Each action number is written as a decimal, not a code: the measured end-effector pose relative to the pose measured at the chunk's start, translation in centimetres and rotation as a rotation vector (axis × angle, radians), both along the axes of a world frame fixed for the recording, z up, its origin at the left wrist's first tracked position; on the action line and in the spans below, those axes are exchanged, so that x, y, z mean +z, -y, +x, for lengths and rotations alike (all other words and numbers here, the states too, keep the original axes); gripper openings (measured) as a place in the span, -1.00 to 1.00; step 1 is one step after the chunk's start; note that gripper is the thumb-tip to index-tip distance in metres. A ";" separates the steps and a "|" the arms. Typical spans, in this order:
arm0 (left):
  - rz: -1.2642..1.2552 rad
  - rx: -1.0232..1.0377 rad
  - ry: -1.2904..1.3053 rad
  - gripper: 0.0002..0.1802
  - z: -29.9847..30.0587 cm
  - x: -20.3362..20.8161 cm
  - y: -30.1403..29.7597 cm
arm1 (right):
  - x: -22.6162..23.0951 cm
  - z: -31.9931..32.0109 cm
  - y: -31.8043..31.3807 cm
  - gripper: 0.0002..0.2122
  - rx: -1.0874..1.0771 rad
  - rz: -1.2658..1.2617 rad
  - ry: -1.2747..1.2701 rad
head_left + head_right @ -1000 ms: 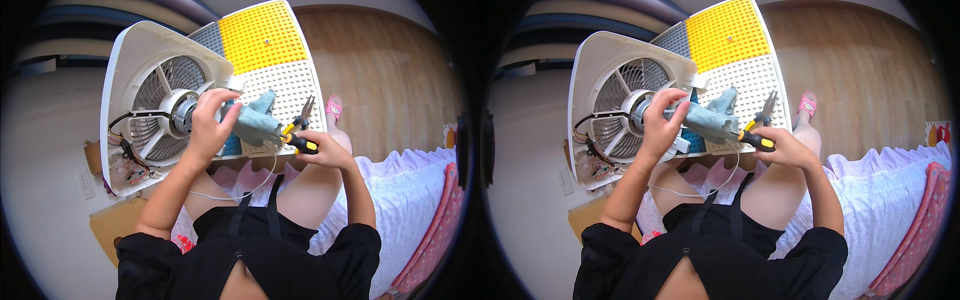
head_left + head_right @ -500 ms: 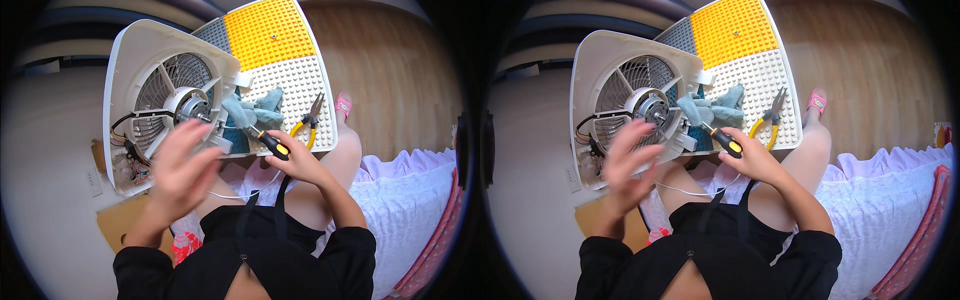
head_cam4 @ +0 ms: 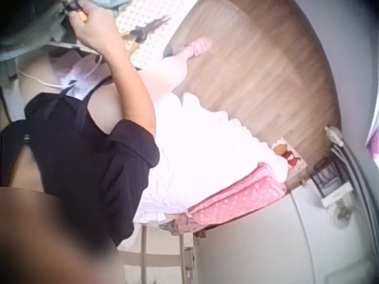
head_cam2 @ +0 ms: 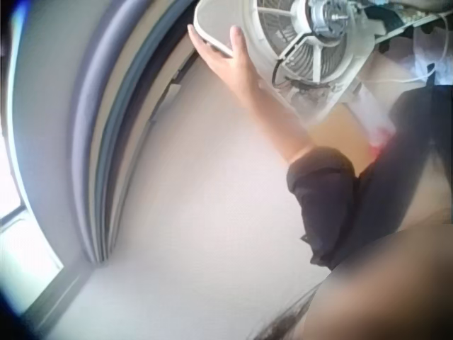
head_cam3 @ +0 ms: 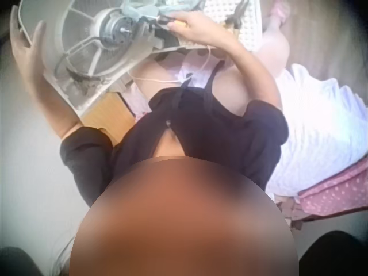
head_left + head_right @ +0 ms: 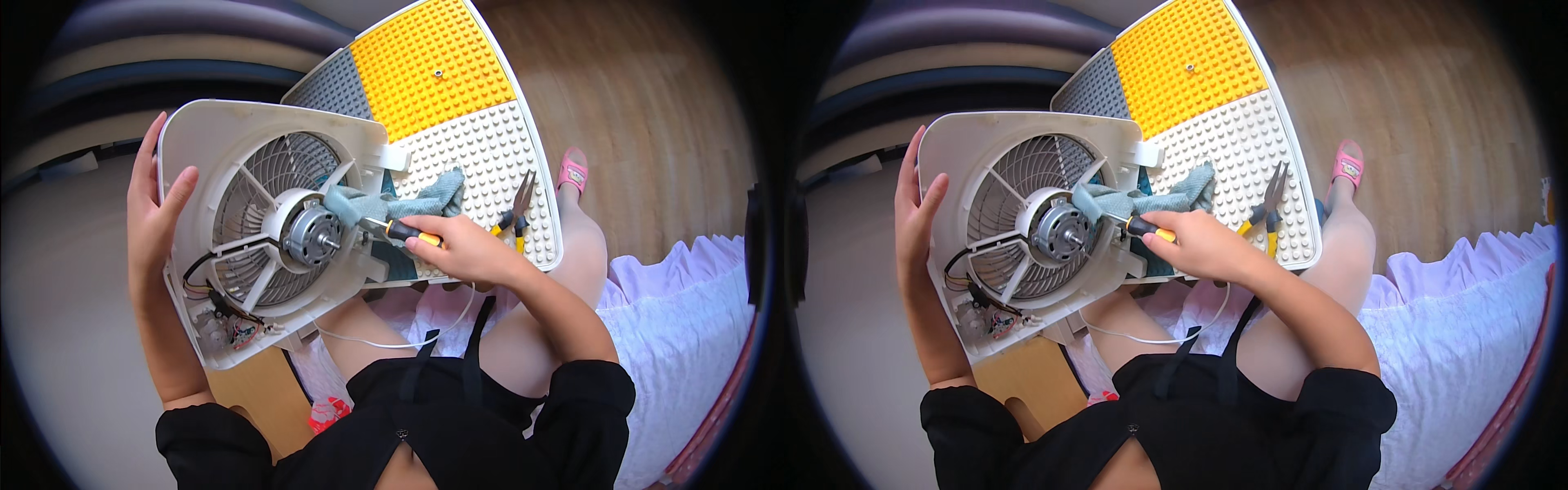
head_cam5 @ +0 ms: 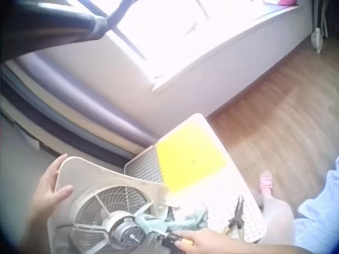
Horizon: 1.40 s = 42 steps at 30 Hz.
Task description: The person cleans the internal components of a disassembled white electric fan using a grey cloth and a screwdriver. They wipe the fan blades, the central motor housing, and the surrounding plastic casing while seated on a bed.
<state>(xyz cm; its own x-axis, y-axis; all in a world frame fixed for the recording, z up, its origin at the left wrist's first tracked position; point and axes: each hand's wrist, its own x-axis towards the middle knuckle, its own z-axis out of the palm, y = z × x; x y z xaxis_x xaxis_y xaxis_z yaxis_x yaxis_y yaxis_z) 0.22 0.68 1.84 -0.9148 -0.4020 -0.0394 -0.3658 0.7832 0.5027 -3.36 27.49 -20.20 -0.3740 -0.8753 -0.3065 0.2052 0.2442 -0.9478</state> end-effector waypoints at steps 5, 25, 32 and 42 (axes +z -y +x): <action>0.025 0.022 -0.062 -0.28 -0.1 -1.3 0.6 | 0.0 1.1 1.1 -0.61 -0.053 0.025 -0.056; 0.024 0.033 -0.032 -0.28 0.1 -0.9 -0.2 | 0.1 3.8 2.7 -0.74 -0.176 -0.008 0.640; 0.028 -0.028 -0.060 -0.31 0.2 -1.0 0.0 | -0.3 3.7 2.7 -0.70 -0.232 -0.094 0.808; 0.035 0.013 -0.070 -0.30 0.1 -1.0 -0.3 | 1.0 -1.7 2.3 -0.70 -0.201 -0.133 -0.864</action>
